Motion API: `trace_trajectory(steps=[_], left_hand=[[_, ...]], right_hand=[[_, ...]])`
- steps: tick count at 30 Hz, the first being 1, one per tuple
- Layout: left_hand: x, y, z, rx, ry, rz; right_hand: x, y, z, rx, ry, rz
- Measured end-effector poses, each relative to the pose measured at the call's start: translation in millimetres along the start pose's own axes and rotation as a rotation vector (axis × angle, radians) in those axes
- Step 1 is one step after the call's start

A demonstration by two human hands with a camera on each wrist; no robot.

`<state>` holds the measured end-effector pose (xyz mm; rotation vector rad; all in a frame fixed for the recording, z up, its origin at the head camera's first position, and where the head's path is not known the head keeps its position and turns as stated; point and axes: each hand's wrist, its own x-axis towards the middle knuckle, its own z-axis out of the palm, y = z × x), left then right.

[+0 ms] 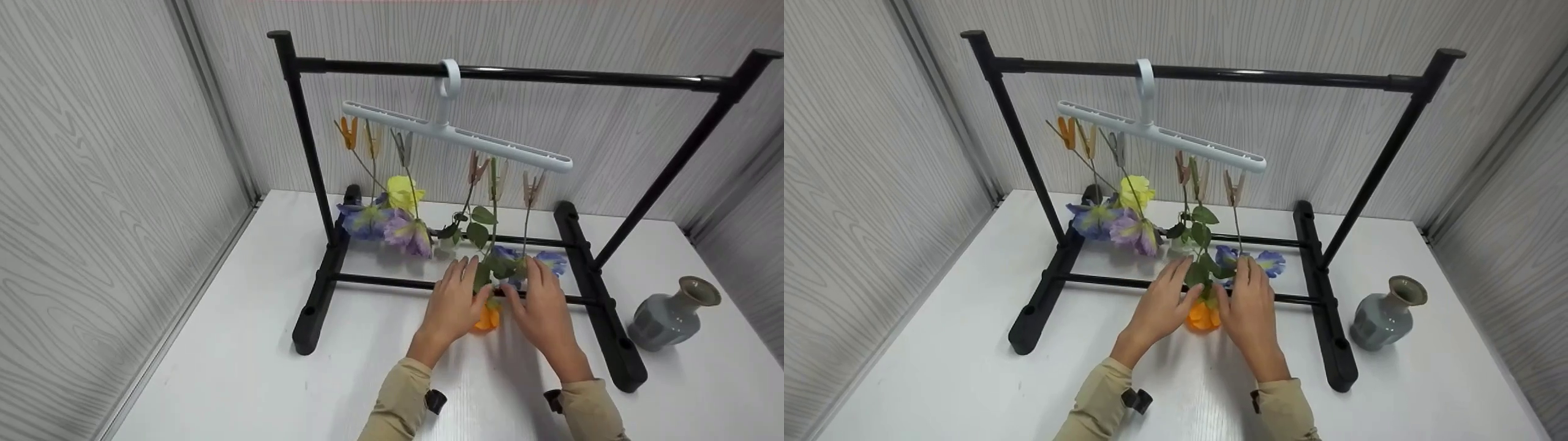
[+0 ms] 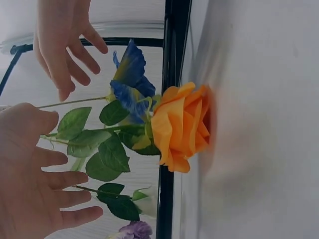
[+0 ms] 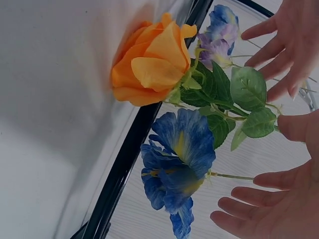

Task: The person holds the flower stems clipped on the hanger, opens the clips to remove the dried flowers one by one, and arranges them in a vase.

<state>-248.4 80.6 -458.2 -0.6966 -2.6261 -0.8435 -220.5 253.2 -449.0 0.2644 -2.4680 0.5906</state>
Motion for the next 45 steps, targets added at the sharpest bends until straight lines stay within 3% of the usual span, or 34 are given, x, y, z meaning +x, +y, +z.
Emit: trace_trajectory(steps=[4, 10, 14, 18, 23, 31, 34, 40, 45], left_hand=[[3.2, 3.6, 6.5, -0.157, 0.029, -0.027], [5.7, 2.3, 14.3, -0.402, 0.037, -0.143], [7.7, 2.9, 17.3, -0.507, 0.034, -0.192], [8.7, 5.9, 20.8, -0.536, 0.004, -0.206], [8.8, 9.9, 26.4, -0.540, -0.001, -0.162], [7.9, 9.2, 30.6, -0.573, 0.089, -0.082], [8.3, 8.2, 30.7, -0.595, 0.098, -0.102], [6.7, 5.6, 32.3, -0.639, 0.061, -0.201], [6.9, 4.3, 32.3, -0.645, 0.039, -0.179]], right_hand=[[0.9, -2.1, -1.5, 0.008, 0.009, 0.000], [2.1, -2.3, -5.6, 0.028, -0.003, 0.020], [1.8, -2.0, -7.7, 0.044, -0.021, 0.037], [1.5, -1.7, -8.6, 0.060, -0.046, 0.053], [0.7, -0.8, -8.9, 0.088, -0.083, 0.069], [0.3, 1.3, -6.5, 0.148, -0.170, 0.084], [0.8, 1.0, -5.6, 0.193, -0.185, 0.088], [0.5, 0.3, -5.3, 0.236, -0.202, 0.074], [0.6, 0.0, -5.0, 0.227, -0.179, 0.051]])
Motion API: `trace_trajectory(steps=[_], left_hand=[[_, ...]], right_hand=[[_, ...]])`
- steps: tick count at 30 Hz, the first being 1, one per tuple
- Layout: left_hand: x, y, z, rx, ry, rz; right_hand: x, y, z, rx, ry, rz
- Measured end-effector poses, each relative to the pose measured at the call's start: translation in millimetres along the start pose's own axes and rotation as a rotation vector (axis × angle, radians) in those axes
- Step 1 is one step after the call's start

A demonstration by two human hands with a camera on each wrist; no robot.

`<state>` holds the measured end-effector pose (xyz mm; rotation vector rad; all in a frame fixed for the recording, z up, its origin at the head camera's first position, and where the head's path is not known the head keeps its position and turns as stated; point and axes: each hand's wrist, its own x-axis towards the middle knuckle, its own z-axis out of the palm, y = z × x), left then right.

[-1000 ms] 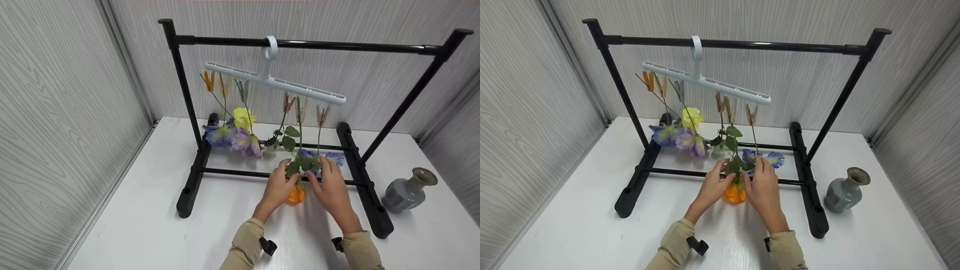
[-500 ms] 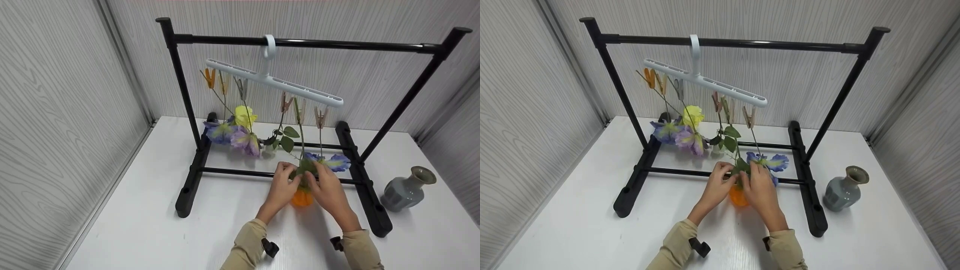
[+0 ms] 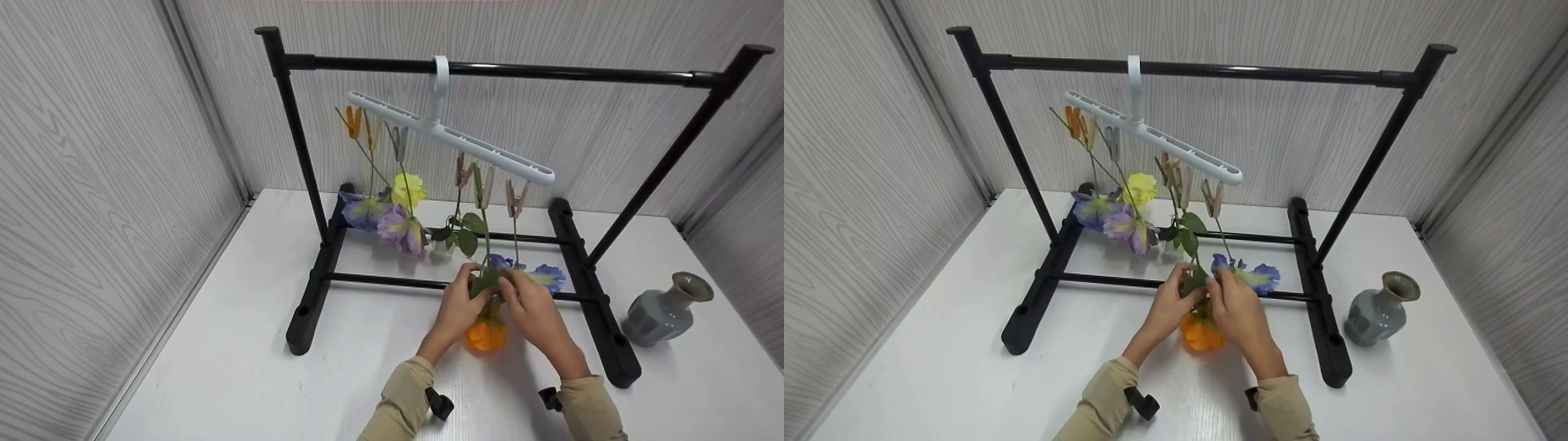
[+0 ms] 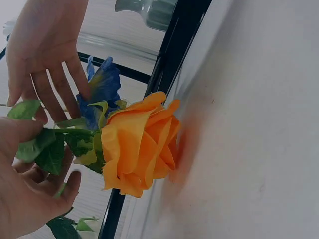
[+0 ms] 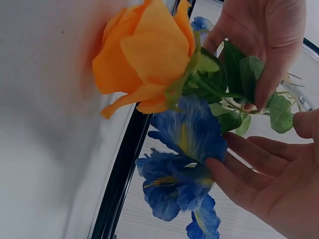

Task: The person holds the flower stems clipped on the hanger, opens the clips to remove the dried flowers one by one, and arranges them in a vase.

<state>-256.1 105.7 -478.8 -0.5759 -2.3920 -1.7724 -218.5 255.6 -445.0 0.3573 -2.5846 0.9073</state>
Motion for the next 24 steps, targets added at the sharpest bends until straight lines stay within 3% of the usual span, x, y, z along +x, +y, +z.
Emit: trace_trajectory(steps=[6, 15, 24], left_hand=[[0.5, -1.0, 2.2, 0.056, -0.010, 0.071], [-1.0, -2.4, 2.6, 0.069, 0.061, 0.117], [0.9, -0.7, 1.7, 0.111, 0.093, 0.091]], right_hand=[[0.1, -0.3, -2.4, -0.002, 0.021, -0.007], [-0.4, -8.4, -10.6, 0.015, 0.061, -0.026], [-1.8, -27.9, -23.1, 0.048, 0.199, -0.125]])
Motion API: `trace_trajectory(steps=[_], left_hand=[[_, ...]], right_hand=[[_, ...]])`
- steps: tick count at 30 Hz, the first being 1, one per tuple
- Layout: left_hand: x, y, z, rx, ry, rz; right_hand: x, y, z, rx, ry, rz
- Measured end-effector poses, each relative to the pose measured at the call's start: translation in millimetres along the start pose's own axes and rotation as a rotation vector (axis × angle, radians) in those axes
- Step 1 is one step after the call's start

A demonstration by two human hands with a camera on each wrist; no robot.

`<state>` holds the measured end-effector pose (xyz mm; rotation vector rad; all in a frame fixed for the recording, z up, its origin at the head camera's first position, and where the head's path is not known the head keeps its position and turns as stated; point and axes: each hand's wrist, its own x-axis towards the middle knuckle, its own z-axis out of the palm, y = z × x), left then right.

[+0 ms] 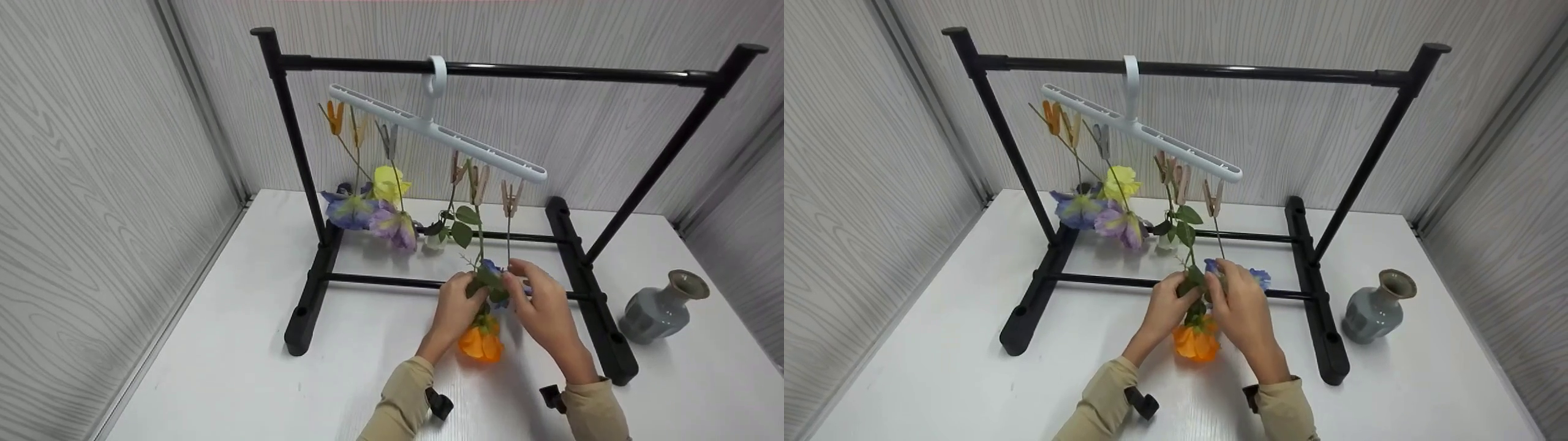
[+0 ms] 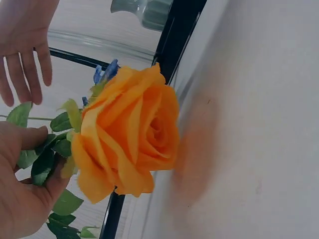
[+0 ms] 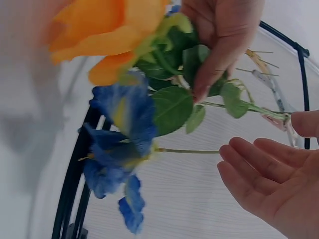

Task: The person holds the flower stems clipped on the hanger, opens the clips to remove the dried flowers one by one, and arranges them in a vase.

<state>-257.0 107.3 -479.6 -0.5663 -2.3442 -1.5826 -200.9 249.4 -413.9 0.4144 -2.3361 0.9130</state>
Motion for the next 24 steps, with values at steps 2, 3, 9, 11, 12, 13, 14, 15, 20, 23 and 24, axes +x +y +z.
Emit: trace_trajectory(steps=[2, 3, 9, 11, 12, 13, 14, 15, 20, 23, 24], left_hand=[[0.9, 1.2, -0.7, 0.010, -0.017, 0.002], [1.2, 1.9, -1.4, 0.016, -0.030, -0.001], [1.0, 7.8, -3.7, -0.106, -0.084, -0.095], [1.0, 10.1, -4.3, -0.177, -0.080, -0.117], [0.9, 10.8, -4.2, -0.206, -0.077, -0.111], [0.8, 11.4, -4.0, -0.227, -0.074, -0.097], [0.7, 11.8, -3.6, -0.246, -0.072, -0.077], [0.6, 12.1, -3.0, -0.250, -0.066, -0.044], [0.1, 12.4, -0.1, -0.223, -0.019, 0.066], [0.8, 12.9, 0.6, -0.192, 0.020, 0.082], [1.2, 13.2, 0.6, -0.187, 0.032, 0.081]], right_hand=[[5.0, -5.7, -2.9, 0.005, 0.037, -0.026], [8.8, -9.0, -3.9, 0.010, 0.053, -0.041], [42.6, -32.7, -3.2, 0.037, 0.126, -0.085], [54.1, -39.7, -0.5, 0.049, 0.137, -0.093], [59.1, -43.0, 0.8, 0.058, 0.140, -0.095], [63.5, -45.5, 2.3, 0.071, 0.140, -0.094], [67.3, -47.9, 3.6, 0.076, 0.141, -0.095], [70.8, -49.6, 4.8, 0.081, 0.145, -0.094], [85.2, -54.4, 8.3, 0.052, 0.199, -0.083], [93.1, -56.3, 8.9, 0.015, 0.242, -0.073], [95.7, -57.0, 8.9, 0.008, 0.253, -0.072]])
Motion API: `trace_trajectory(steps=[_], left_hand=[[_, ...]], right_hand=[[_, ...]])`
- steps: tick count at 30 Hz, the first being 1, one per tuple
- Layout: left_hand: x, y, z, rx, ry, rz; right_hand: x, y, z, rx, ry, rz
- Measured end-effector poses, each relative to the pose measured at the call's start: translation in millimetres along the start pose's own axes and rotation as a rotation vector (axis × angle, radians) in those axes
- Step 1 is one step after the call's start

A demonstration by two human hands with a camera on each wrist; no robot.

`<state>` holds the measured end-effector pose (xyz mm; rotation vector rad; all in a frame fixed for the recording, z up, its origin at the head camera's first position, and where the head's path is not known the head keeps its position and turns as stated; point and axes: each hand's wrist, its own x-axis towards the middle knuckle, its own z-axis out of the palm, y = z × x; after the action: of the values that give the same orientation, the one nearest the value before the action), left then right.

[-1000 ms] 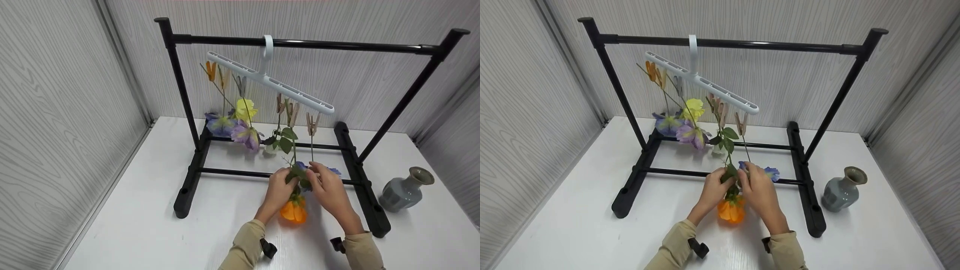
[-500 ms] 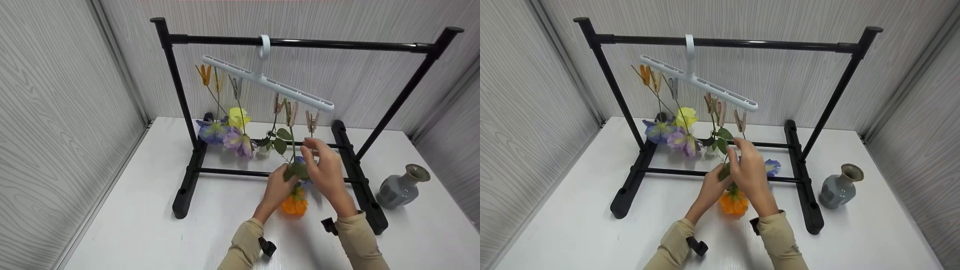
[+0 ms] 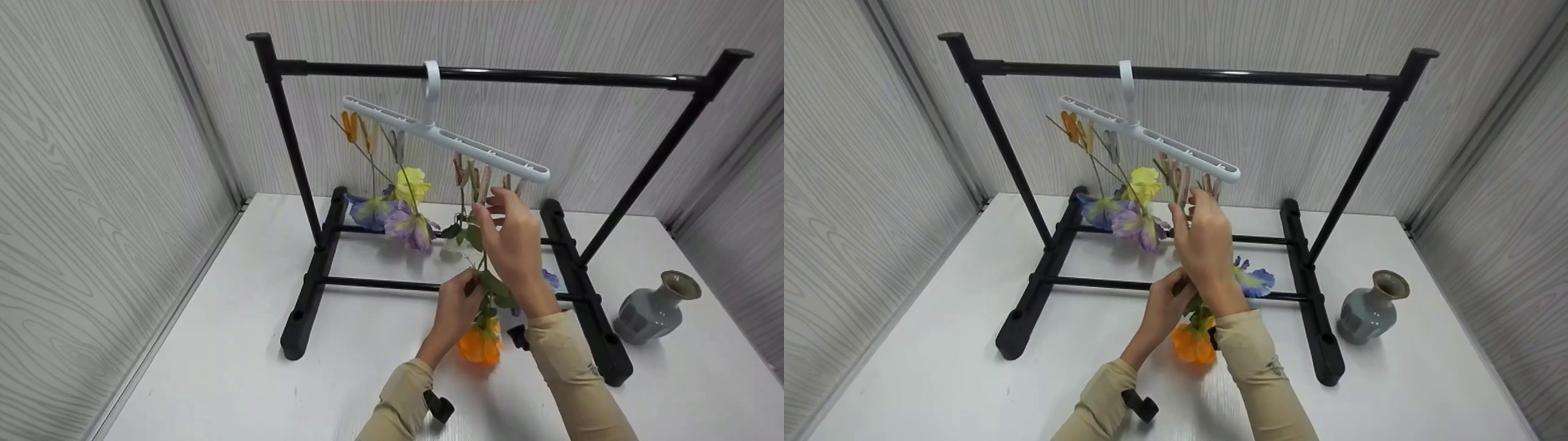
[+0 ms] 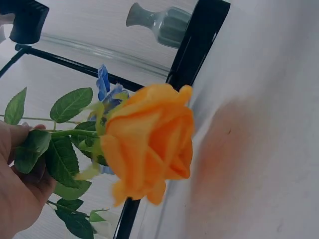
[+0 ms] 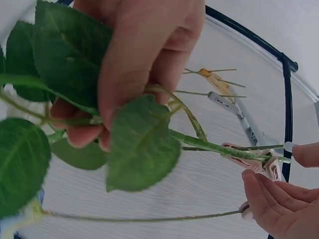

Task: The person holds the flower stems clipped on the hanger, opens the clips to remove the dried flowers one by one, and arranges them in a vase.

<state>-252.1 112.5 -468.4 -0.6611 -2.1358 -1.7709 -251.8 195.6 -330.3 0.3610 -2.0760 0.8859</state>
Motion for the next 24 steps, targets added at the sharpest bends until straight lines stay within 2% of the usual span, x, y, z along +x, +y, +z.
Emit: trace_trajectory(steps=[6, 10, 16, 20, 24], left_hand=[[0.0, 1.2, 2.4, 0.018, 0.005, -0.084], [-1.1, 3.5, 6.3, 0.026, 0.006, -0.119], [-2.3, 8.6, 11.4, 0.058, 0.026, -0.103], [-2.8, 11.2, 13.7, 0.060, 0.035, -0.078], [-3.4, 12.5, 15.0, 0.044, 0.049, -0.052]], right_hand=[[12.0, -2.1, 7.7, -0.079, 0.050, -0.005], [18.9, -2.3, 13.1, -0.194, 0.059, -0.002], [28.0, 0.9, 18.6, -0.388, 0.100, 0.035], [33.3, 4.5, 20.3, -0.453, 0.100, 0.064], [37.3, 9.0, 21.1, -0.481, 0.112, 0.058]])
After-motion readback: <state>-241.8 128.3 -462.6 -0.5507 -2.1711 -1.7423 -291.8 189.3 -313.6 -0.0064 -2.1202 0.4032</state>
